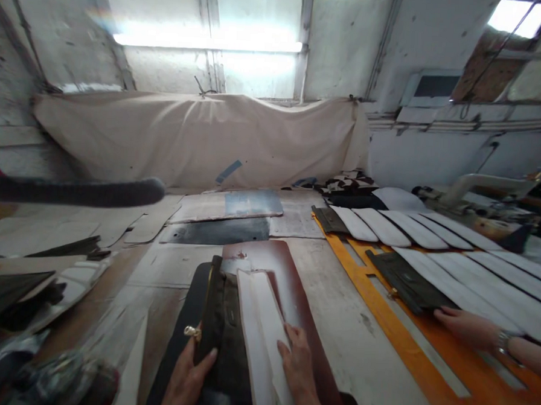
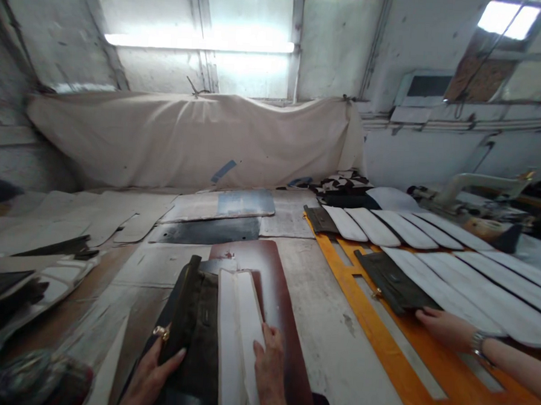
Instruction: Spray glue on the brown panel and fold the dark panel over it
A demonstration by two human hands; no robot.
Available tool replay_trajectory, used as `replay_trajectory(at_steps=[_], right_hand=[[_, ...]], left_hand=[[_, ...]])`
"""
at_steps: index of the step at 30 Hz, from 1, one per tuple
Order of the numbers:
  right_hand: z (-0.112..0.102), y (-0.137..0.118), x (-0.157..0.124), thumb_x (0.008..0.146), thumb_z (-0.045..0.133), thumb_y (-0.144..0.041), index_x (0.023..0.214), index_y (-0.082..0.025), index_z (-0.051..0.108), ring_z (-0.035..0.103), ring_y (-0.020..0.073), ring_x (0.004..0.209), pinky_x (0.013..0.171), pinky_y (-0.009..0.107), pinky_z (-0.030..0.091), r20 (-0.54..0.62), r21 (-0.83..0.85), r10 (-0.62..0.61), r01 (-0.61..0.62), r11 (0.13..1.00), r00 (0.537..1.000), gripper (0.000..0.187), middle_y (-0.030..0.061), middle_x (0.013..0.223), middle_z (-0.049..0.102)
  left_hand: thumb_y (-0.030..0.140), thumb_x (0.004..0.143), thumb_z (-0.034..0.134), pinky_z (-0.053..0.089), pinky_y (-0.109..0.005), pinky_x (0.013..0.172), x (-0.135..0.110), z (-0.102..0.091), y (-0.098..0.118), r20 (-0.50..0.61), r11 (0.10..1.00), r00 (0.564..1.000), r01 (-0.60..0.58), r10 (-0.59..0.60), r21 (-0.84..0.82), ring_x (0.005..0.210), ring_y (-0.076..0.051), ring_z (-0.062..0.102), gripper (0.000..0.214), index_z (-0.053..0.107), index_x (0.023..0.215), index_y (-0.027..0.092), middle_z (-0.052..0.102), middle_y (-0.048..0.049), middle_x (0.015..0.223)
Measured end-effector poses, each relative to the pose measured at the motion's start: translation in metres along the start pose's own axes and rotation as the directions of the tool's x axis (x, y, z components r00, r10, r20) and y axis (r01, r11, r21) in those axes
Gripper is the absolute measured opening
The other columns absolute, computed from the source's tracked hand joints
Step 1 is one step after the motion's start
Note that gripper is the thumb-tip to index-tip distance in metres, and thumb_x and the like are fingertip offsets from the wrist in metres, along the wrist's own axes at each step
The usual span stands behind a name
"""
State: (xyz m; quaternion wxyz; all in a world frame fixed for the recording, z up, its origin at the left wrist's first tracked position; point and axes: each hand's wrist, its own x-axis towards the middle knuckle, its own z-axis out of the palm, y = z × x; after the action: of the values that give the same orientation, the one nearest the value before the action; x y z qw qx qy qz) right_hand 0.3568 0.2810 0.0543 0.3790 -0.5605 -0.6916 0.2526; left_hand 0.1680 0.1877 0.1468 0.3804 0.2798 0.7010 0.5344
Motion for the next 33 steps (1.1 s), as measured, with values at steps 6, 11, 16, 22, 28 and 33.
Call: replay_trajectory(at_steps=[6,11,16,22,28,33], right_hand=[[0.011,0.013,0.002,0.077,0.036,-0.018,0.100,-0.018,0.062,0.057,0.0260,0.089,0.079,0.037,0.048,-0.012,-0.035,0.081,-0.082,0.996,0.997,0.035,0.0095,0.092,0.057],[0.019,0.015,0.003,0.082,0.031,-0.019,0.108,-0.014,0.057,0.052,0.0261,0.096,0.085,0.038,0.043,0.025,-0.148,0.073,-0.068,0.987,0.997,0.038,0.0123,0.100,0.054],[0.021,0.013,0.004,0.084,0.028,-0.019,0.109,-0.012,0.055,0.050,0.0257,0.095,0.086,0.040,0.041,0.064,-0.266,0.031,-0.013,0.964,0.997,0.037,0.0132,0.100,0.055],[0.023,0.018,0.006,0.084,0.031,-0.016,0.106,-0.013,0.056,0.051,0.0253,0.090,0.080,0.038,0.044,0.070,-0.383,-0.042,0.066,0.921,0.997,0.034,0.0131,0.096,0.057],[0.027,0.014,-0.001,0.084,0.035,-0.016,0.107,-0.014,0.057,0.050,0.0227,0.090,0.080,0.035,0.042,0.067,-0.518,-0.044,0.073,0.852,0.997,0.032,0.0112,0.100,0.057],[0.012,0.001,0.007,0.079,0.033,-0.005,0.088,-0.017,0.065,0.051,0.0272,0.095,0.079,0.043,0.039,0.204,-0.581,0.048,0.081,0.810,0.978,0.035,0.0109,0.095,0.061]], left_hand=[[0.036,0.060,0.066,0.036,-0.041,0.101,0.019,0.020,-0.001,0.109,0.997,0.994,-0.013,0.021,-0.077,0.117,-0.027,0.047,0.062,0.050,0.116,0.016,0.060,-0.0087,0.116],[0.032,0.066,0.063,0.036,-0.038,0.101,0.029,0.025,0.000,0.162,0.996,0.986,-0.016,0.030,-0.088,0.121,-0.025,0.043,0.061,0.045,0.122,0.016,0.058,-0.0078,0.119],[0.031,0.065,0.062,0.038,-0.036,0.099,0.035,0.027,0.002,0.189,0.995,0.981,-0.016,0.033,-0.095,0.117,-0.025,0.047,0.060,0.045,0.121,0.014,0.060,-0.0084,0.117],[0.025,0.067,0.058,0.038,-0.036,0.098,0.038,0.034,0.006,0.218,0.997,0.974,-0.054,0.065,-0.056,0.110,-0.023,0.052,0.054,0.046,0.118,0.014,0.059,-0.0080,0.117],[0.025,0.064,0.057,0.041,-0.035,0.094,0.036,0.040,0.012,0.260,0.994,0.960,-0.082,0.100,-0.078,0.104,-0.023,0.054,0.047,0.052,0.110,0.015,0.064,-0.0053,0.106],[0.022,0.066,0.048,0.043,-0.032,0.085,0.037,0.042,0.016,0.314,0.973,0.937,-0.198,0.153,0.118,0.094,-0.020,0.055,0.044,0.049,0.109,0.014,0.062,-0.0049,0.097]])
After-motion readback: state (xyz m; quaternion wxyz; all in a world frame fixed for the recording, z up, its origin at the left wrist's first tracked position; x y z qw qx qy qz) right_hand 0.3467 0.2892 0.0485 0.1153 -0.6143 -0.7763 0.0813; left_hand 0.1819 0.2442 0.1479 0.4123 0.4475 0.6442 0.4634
